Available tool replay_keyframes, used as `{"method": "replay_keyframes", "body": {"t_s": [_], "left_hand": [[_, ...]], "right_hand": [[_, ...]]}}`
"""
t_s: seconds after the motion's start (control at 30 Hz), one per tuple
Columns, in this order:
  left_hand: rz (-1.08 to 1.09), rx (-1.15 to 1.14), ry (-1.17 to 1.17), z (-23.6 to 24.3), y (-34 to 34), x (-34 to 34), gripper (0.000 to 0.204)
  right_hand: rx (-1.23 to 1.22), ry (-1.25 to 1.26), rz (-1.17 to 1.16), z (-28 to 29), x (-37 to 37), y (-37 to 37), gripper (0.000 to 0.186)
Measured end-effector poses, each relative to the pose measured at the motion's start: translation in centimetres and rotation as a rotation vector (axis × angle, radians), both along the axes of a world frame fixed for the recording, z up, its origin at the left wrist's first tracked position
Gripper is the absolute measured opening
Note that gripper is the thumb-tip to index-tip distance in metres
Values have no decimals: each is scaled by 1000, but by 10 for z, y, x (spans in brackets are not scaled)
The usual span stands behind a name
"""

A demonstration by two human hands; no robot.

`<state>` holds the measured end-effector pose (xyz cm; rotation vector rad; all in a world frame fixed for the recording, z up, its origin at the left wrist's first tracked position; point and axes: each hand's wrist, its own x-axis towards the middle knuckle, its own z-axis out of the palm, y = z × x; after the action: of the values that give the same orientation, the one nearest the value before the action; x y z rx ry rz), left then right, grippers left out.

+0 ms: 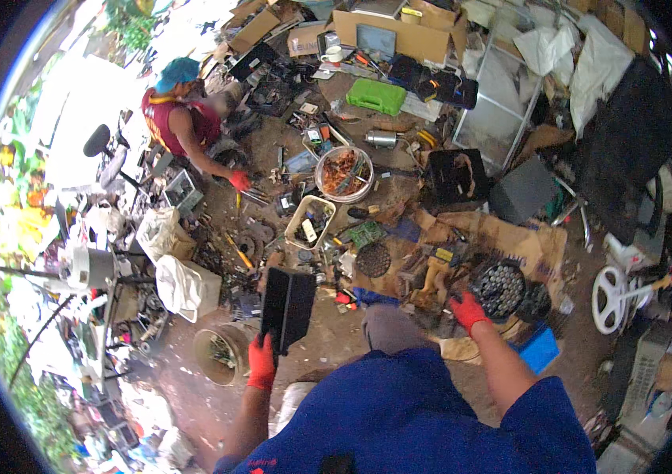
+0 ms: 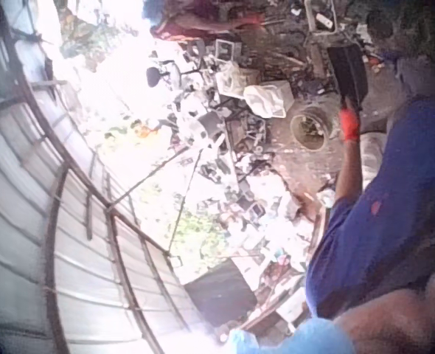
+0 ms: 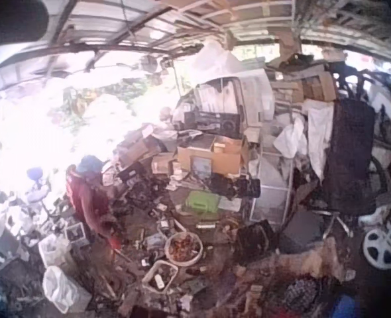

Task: The person sits on the ground and works on a circular battery pack, using pliers to cut wires and manipulate the cells. They handle the battery pack with both hands, adjusting and cutting connections while surrounded by various tools and debris.

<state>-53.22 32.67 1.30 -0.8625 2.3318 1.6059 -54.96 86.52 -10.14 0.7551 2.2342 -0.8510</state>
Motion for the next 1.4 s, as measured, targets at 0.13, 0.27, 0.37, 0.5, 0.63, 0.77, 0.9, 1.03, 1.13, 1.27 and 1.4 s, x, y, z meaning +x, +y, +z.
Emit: {"method": "replay_keyframes", "body": {"t_s": [0.13,0.27,0.37,0.5,0.63,0.77,0.9,1.03,1.13,1.27,1.4], "left_hand": [[-166,-76,49,0,-1,-58,34],[-291,-166,167,19,14,-134,35],[-348,-141,205,34,37,-196,35],[-528,-245,158,36,70,-300,34],[-826,-229,54,32,146,-397,38],[-1147,-446,253,40,238,-486,37],[-1264,-365,263,79,358,-521,36],[-1405,-282,469,103,447,-555,40],[-1552,-250,591,103,520,-578,41],[-1988,-174,539,167,673,-495,40],[-2220,-44,512,180,764,-412,36]], "right_hand": [[97,97,-161,-12,23,18,76],[703,77,-66,4,26,38,82],[811,46,-221,2,16,82,87],[591,179,-802,-57,17,134,94],[217,75,-975,-111,45,115,95],[287,8,-979,-91,12,56,90],[-13,56,-1141,-68,14,42,94],[12,176,-1223,-44,-1,46,78],[-80,547,-1679,-76,24,29,58],[97,453,-2050,-107,22,-27,53],[4,553,-2246,-43,-44,-29,55]]}}
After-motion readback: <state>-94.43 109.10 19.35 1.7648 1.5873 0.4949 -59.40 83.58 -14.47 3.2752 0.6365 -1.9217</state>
